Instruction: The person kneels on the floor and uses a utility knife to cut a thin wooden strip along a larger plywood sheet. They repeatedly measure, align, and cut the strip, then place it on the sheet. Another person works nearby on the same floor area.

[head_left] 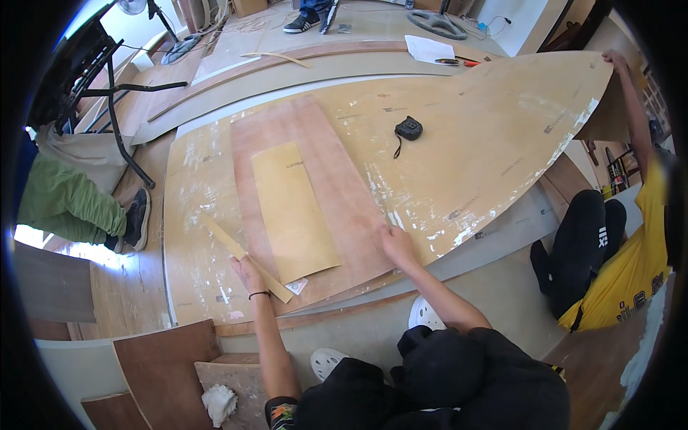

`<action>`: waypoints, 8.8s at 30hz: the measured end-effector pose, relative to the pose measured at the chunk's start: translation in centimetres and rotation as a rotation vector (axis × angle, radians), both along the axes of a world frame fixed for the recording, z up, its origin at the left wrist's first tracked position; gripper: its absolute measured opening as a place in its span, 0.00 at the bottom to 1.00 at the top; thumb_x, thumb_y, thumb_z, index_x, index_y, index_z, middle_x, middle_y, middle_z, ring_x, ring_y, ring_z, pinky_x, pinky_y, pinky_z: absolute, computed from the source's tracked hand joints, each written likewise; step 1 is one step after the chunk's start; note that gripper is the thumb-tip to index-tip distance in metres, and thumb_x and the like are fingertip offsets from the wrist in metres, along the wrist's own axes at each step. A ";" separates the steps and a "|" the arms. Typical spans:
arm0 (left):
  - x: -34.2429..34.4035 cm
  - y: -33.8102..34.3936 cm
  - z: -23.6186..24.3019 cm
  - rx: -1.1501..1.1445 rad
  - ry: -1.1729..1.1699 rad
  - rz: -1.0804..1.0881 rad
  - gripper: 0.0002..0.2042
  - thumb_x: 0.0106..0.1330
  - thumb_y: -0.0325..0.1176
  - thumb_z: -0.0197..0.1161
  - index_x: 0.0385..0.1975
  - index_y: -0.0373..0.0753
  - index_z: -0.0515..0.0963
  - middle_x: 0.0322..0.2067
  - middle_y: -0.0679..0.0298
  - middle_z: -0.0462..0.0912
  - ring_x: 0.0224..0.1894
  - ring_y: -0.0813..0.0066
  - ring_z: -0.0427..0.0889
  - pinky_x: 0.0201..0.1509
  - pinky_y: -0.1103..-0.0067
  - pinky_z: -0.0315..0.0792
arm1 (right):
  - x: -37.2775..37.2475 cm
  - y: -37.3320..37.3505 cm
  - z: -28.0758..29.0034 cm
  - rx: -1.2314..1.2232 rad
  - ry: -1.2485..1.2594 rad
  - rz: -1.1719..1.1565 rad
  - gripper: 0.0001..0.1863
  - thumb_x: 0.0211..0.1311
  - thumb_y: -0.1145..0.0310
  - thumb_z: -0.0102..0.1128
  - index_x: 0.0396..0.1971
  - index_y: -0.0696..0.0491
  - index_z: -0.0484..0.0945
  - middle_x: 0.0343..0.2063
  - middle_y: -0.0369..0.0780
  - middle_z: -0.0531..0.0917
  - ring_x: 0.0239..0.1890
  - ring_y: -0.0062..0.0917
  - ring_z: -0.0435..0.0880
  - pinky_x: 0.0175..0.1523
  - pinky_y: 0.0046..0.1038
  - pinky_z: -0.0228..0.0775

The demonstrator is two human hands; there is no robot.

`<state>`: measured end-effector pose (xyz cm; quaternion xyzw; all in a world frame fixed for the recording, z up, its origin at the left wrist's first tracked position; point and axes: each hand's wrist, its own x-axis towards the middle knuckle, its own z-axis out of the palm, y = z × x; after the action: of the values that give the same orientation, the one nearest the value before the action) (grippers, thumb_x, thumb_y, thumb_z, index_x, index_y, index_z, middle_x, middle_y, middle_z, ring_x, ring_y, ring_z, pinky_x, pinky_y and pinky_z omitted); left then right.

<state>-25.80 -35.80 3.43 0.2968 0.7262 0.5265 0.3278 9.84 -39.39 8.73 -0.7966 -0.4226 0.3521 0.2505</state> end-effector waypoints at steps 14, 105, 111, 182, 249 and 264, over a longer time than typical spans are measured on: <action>0.5 0.8 0.6 -0.100 -0.008 -0.013 0.17 0.66 0.34 0.44 0.50 0.32 0.66 0.44 0.54 0.71 0.46 0.63 0.70 0.56 0.71 0.64 | 0.1 1.7 -0.4 0.015 0.010 0.004 0.29 0.69 0.48 0.48 0.31 0.63 0.81 0.30 0.58 0.83 0.39 0.53 0.83 0.46 0.46 0.71; 1.9 0.1 -0.4 0.128 0.589 0.024 0.10 0.72 0.31 0.49 0.46 0.31 0.66 0.31 0.50 0.77 0.30 0.49 0.78 0.34 0.61 0.73 | 3.9 3.3 -4.6 0.464 -0.483 0.201 0.27 0.65 0.59 0.59 0.58 0.59 0.70 0.47 0.53 0.81 0.54 0.48 0.79 0.62 0.44 0.67; 6.3 -0.1 1.9 0.083 -0.157 -0.225 0.10 0.79 0.37 0.49 0.46 0.36 0.66 0.28 0.63 0.74 0.27 0.82 0.75 0.26 0.82 0.71 | 1.1 2.5 -6.4 0.240 0.019 0.319 0.24 0.65 0.64 0.59 0.57 0.61 0.69 0.46 0.52 0.81 0.52 0.43 0.80 0.58 0.39 0.71; 14.9 -2.6 -2.7 -0.387 1.004 -0.354 0.51 0.46 0.71 0.70 0.62 0.35 0.65 0.51 0.49 0.67 0.56 0.49 0.69 0.58 0.59 0.64 | -5.9 0.0 -7.5 0.271 -0.042 0.312 0.25 0.55 0.66 0.69 0.51 0.57 0.71 0.40 0.45 0.78 0.45 0.41 0.79 0.49 0.40 0.72; 7.6 8.8 -4.7 -0.187 0.487 -0.307 0.21 0.51 0.36 0.73 0.45 0.33 0.83 0.44 0.49 0.81 0.47 0.52 0.81 0.54 0.67 0.76 | -13.2 0.7 -6.1 0.157 0.230 0.628 0.24 0.58 0.79 0.62 0.56 0.60 0.74 0.36 0.47 0.80 0.37 0.36 0.81 0.45 0.37 0.75; 8.1 7.8 -4.9 -0.163 0.445 -0.280 0.25 0.46 0.35 0.80 0.45 0.34 0.83 0.41 0.53 0.81 0.43 0.57 0.82 0.50 0.69 0.77 | -13.5 -0.2 -5.8 0.208 0.077 0.705 0.26 0.54 0.80 0.60 0.56 0.61 0.72 0.35 0.49 0.79 0.33 0.42 0.83 0.40 0.41 0.76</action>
<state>-17.70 -28.00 -1.44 0.4751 0.7722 0.3379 0.2526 -3.64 -39.62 2.97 -0.5586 -0.6950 0.4014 0.2093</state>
